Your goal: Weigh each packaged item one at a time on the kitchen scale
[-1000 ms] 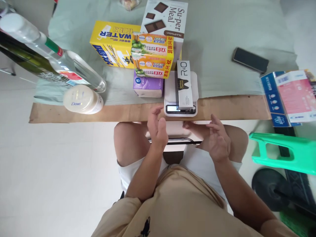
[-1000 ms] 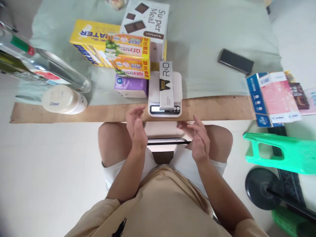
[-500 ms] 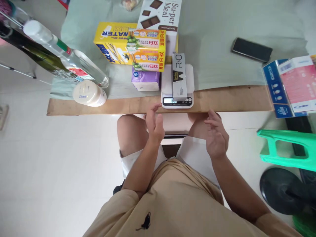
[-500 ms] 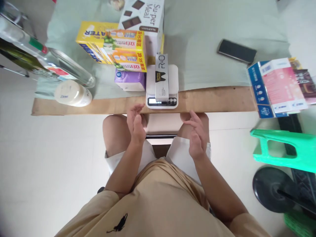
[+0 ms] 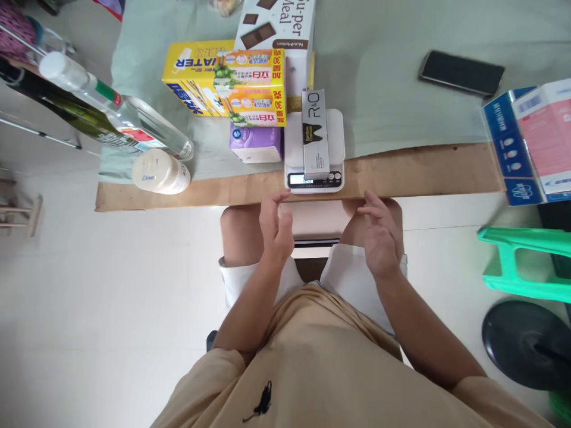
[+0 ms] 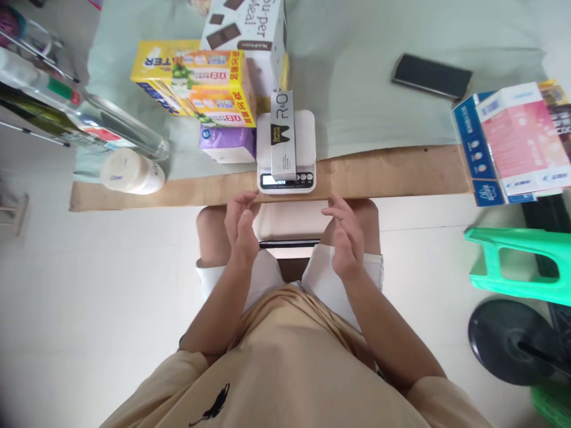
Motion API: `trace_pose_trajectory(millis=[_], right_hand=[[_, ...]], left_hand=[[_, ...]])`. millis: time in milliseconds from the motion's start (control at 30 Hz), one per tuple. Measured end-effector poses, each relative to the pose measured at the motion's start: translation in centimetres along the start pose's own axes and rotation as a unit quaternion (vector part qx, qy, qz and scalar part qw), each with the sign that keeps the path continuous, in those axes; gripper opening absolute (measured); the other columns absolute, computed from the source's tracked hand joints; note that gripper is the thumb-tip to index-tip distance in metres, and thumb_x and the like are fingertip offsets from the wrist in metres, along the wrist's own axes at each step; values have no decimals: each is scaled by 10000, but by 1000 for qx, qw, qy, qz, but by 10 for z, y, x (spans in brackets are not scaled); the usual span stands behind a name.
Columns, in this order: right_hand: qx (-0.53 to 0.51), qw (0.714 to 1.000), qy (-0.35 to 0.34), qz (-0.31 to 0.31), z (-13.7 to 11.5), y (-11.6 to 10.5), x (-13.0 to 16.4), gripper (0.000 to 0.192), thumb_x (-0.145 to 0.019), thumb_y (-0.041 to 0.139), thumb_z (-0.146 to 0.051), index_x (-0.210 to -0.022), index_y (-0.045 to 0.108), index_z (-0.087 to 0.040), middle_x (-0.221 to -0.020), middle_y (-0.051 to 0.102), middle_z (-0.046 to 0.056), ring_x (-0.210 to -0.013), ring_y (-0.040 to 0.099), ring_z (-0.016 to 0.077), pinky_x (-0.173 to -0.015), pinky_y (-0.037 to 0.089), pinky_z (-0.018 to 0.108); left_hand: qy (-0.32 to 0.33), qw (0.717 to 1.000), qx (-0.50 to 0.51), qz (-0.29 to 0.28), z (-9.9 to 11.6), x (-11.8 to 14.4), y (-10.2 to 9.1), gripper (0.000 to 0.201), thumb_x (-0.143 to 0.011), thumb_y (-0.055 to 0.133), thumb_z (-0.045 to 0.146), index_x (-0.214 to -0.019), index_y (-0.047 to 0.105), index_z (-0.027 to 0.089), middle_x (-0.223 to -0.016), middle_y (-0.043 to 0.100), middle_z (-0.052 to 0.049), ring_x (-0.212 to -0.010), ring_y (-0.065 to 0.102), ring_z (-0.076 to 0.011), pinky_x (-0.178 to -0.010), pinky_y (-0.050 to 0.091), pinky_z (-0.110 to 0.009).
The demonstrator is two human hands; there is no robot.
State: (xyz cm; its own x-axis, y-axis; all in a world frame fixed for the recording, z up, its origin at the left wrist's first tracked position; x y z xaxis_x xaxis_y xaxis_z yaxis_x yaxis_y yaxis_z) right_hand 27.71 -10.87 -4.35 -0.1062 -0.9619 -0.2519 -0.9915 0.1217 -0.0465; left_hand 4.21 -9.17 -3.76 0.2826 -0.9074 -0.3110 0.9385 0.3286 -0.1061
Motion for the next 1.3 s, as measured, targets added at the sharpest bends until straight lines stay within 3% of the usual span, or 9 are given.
trace_pose_trajectory(millis=[200,367,567,700,833,1000,1067,1167,1300], right_hand=[[9,999,13,-50,-6,29,-28,346,-1019,553,-465,-1266,694,-266,-1607,590,94,-1556,532,256,-1347,412,538],[44,996,39,-64,-1,57,-65,482,-981,600,-436,-1433,583,-268,-1681,506,91,-1614,458,257,-1372,381,546],[91,988,65,-106,12,82,-93,613,-903,680,-398,-1493,552,-289,-1666,520,89,-1524,552,277,-1319,461,545],[104,991,53,-65,0,77,-86,567,-874,724,-458,-1392,633,-247,-1639,516,134,-1472,595,301,-1292,493,537],[111,993,43,24,-19,43,-72,466,-871,752,-472,-1278,674,-260,-1510,618,132,-1338,681,271,-1176,595,487],[126,980,0,154,-13,-42,-57,345,-841,802,-380,-1135,714,-224,-1439,672,114,-1335,695,264,-1158,605,495],[176,966,-22,190,-4,-86,-56,331,-815,815,-320,-1118,738,-211,-1427,679,126,-1332,692,271,-1173,590,485],[274,928,-16,250,10,-150,-62,272,-802,784,-227,-1074,783,-233,-1389,696,138,-1231,722,242,-1067,614,366],[335,900,16,276,22,-206,-78,294,-785,755,-151,-1058,789,-255,-1386,689,138,-1072,745,188,-952,606,305]], left_hand=[[-24,997,-8,-77,5,-26,22,577,-1048,485,652,-1461,582,261,-1547,590,-129,-1488,547,-284,-1250,479,-469],[-32,995,-3,-96,-3,-39,45,712,-1031,448,726,-1582,445,275,-1725,420,-134,-1647,376,-311,-1398,284,-543],[-73,992,7,-107,-7,-39,57,701,-1053,398,697,-1630,408,299,-1769,372,-93,-1675,335,-300,-1408,302,-546],[-13,989,10,-147,16,-26,65,721,-1053,347,718,-1646,397,310,-1760,385,-73,-1678,331,-324,-1384,349,-593],[43,974,36,-218,45,-3,92,767,-1051,331,717,-1693,290,300,-1818,239,-82,-1720,191,-351,-1344,406,-616],[67,932,95,-344,62,21,131,827,-1049,339,718,-1707,215,233,-1815,198,-192,-1707,221,-387,-1321,402,-628],[55,924,109,-363,61,24,136,814,-1049,324,724,-1699,233,242,-1812,217,-188,-1702,246,-372,-1336,380,-613],[27,916,108,-385,54,27,134,769,-1060,339,698,-1684,279,252,-1808,242,-173,-1702,258,-344,-1349,362,-583],[6,924,107,-368,45,30,126,744,-1061,344,693,-1659,346,250,-1794,279,-179,-1675,322,-350,-1328,382,-581]])
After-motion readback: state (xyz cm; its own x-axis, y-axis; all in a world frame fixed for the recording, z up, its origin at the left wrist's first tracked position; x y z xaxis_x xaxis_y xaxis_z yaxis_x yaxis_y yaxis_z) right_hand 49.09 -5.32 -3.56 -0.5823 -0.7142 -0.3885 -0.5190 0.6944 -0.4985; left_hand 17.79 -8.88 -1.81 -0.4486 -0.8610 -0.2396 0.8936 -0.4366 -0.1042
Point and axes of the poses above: each hand's wrist, its own x-axis away from the middle knuckle, its own y-axis out of the palm, z = x × y, the point moved 4 cm from there along -x, towards the middle knuckle
